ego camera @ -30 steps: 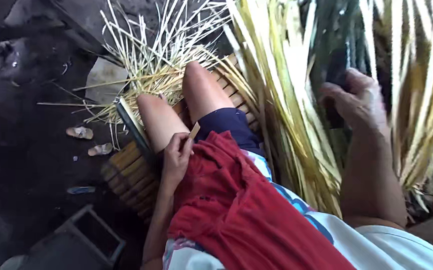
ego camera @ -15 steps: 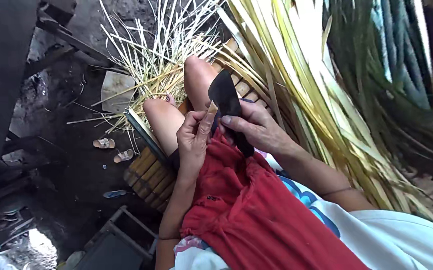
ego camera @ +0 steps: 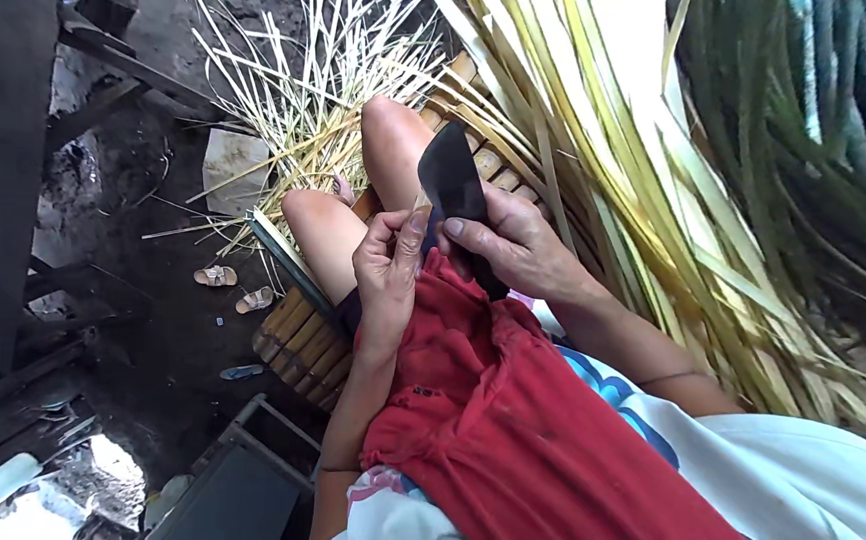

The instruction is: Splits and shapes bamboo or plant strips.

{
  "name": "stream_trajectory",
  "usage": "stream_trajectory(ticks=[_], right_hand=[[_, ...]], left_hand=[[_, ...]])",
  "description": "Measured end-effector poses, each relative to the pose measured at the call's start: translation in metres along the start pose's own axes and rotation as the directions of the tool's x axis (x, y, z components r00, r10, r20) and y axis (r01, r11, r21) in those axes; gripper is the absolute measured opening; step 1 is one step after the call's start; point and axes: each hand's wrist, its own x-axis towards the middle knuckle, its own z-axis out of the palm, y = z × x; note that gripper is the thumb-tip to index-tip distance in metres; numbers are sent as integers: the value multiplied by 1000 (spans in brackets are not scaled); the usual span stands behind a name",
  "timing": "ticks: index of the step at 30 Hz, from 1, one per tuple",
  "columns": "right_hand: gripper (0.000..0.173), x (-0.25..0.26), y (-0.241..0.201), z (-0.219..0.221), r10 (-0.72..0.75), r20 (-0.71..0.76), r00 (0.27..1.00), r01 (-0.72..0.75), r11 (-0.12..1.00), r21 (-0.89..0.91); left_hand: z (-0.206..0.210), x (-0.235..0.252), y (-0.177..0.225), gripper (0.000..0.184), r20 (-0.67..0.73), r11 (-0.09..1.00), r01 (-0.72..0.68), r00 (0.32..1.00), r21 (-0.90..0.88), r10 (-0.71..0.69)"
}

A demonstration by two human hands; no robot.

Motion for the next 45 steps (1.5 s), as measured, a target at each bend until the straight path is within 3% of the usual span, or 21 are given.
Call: stream_trajectory(ticks=[10, 16, 23, 28, 30, 31, 33, 35, 36, 38, 40, 42, 44, 45], right_hand=[[15, 5, -12, -4, 17, 77, 997, -15, 1000, -25], [15, 8, -26, -12, 45, 158, 986, -17, 985, -174], [13, 28, -51, -26, 160, 373, 914, -14, 931, -366], [22, 28, -45, -24, 154, 429, 890, 2, 940, -342], [23, 32, -42, -30, 161, 439, 884, -21, 952, -306], [25, 33, -41, -33, 131, 403, 906, -4, 953, -302], [26, 30, -42, -34, -1, 255, 967, 79, 952, -296], [26, 23, -48, -29, -204, 147, 968, 241, 916, -320], [29, 24, -49, -27, -310, 119, 943, 332, 865, -377], [30, 35, -48, -27, -485, 68, 872, 450, 737, -504], [29, 45, -47, -33, -581, 24, 813, 492, 666, -561], [27, 40, -46, -38, -631, 9, 776, 510, 619, -597], [20, 16, -53, -48, -685, 3, 729, 540, 573, -616], [17, 0, -59, -54, -707, -14, 707, 565, 576, -591]], left_hand=[[2, -2, -9, 11, 1, 994, -104, 995, 33, 105], [3, -3, -11, 11, 26, 992, -125, 992, -9, 125], [4, -8, -5, 9, 52, 990, -134, 989, -35, 136], [3, -8, 2, 13, 9, 988, -152, 988, -19, 152], [-3, -9, 9, 11, 69, 993, -114, 991, -25, 115], [-10, -8, 16, 19, 145, 993, -120, 982, 2, 118], [-20, 5, 29, 48, 275, 963, -265, 931, 56, 240], [-8, 30, 34, 55, 176, 915, -403, 902, 9, 395], [5, 45, 38, 51, 114, 920, -389, 913, -43, 391], [29, 70, 45, 46, 171, 919, -328, 914, -220, 367], [52, 81, 53, 48, 249, 911, -152, 933, -383, 260], [66, 89, 58, 54, 219, 871, -59, 957, -488, 188], [51, 127, 18, 61, 219, 662, -88, 904, -744, 366], [47, 142, 13, 66, 85, 532, -85, 954, -843, 286]])
